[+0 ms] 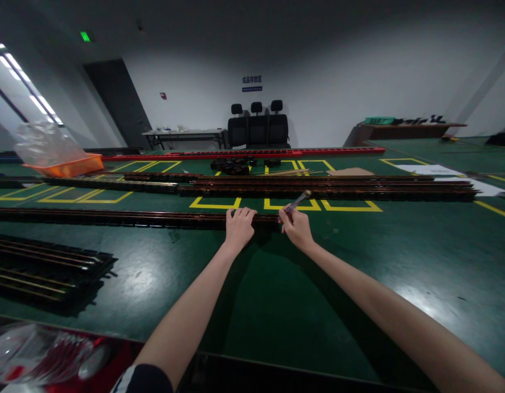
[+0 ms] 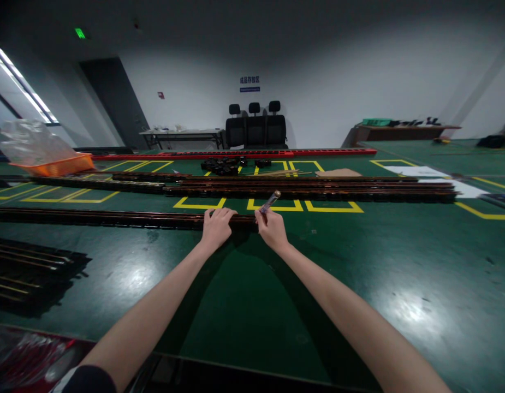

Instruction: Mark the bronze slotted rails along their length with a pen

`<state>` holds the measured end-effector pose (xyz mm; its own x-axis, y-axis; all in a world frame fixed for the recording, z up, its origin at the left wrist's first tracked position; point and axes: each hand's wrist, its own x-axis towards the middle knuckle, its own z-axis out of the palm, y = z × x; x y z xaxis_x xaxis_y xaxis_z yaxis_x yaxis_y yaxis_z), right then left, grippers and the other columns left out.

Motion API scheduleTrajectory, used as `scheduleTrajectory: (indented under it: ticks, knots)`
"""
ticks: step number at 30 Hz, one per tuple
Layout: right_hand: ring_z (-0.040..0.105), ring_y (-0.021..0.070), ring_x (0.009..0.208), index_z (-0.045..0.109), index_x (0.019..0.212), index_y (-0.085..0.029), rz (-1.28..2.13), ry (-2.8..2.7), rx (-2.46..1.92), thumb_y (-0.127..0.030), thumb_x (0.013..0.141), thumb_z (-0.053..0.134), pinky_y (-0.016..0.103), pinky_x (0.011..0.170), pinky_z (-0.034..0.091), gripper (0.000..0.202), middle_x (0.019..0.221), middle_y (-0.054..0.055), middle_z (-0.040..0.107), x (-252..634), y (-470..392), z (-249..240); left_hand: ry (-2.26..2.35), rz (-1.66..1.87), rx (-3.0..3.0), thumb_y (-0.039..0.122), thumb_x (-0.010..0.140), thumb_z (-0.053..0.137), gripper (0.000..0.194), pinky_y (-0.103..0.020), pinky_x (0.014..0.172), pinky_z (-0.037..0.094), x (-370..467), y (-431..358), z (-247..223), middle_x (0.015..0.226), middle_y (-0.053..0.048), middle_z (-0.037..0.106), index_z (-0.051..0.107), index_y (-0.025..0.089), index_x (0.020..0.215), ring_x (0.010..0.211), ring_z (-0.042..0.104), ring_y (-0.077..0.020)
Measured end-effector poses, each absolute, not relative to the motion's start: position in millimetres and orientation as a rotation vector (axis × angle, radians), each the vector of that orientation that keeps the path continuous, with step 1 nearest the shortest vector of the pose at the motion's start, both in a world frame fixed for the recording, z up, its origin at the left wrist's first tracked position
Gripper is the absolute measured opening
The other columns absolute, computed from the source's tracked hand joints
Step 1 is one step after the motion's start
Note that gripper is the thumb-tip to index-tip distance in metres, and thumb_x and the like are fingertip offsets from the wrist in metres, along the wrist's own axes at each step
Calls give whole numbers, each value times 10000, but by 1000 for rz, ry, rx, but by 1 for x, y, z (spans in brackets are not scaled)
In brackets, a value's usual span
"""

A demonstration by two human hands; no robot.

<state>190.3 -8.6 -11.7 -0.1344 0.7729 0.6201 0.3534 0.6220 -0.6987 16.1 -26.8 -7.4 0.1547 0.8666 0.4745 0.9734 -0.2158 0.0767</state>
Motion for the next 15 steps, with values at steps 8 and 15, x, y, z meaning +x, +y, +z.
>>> scheduleTrajectory:
  ticks: [8, 15]
  knots:
    - [515, 141, 433, 503, 679, -195, 460, -1684, -971, -574, 889, 404, 273, 421, 416, 444, 569, 24, 549, 193, -7, -14, -1815, -591, -2205, 41, 807, 381, 438, -481, 1036, 307, 16, -26, -7, 1164, -67, 662, 619, 215, 1132, 1131, 552, -236]
    - [514, 140, 456, 501, 686, -199, 465, -1714, -959, -557, 890, 411, 270, 440, 416, 422, 581, 25, 550, 192, -5, -15, -1825, -608, -2259, 41, 820, 372, 438, -456, 1028, 327, 13, -25, -7, 1184, -66, 652, 607, 207, 1151, 1142, 549, -227]
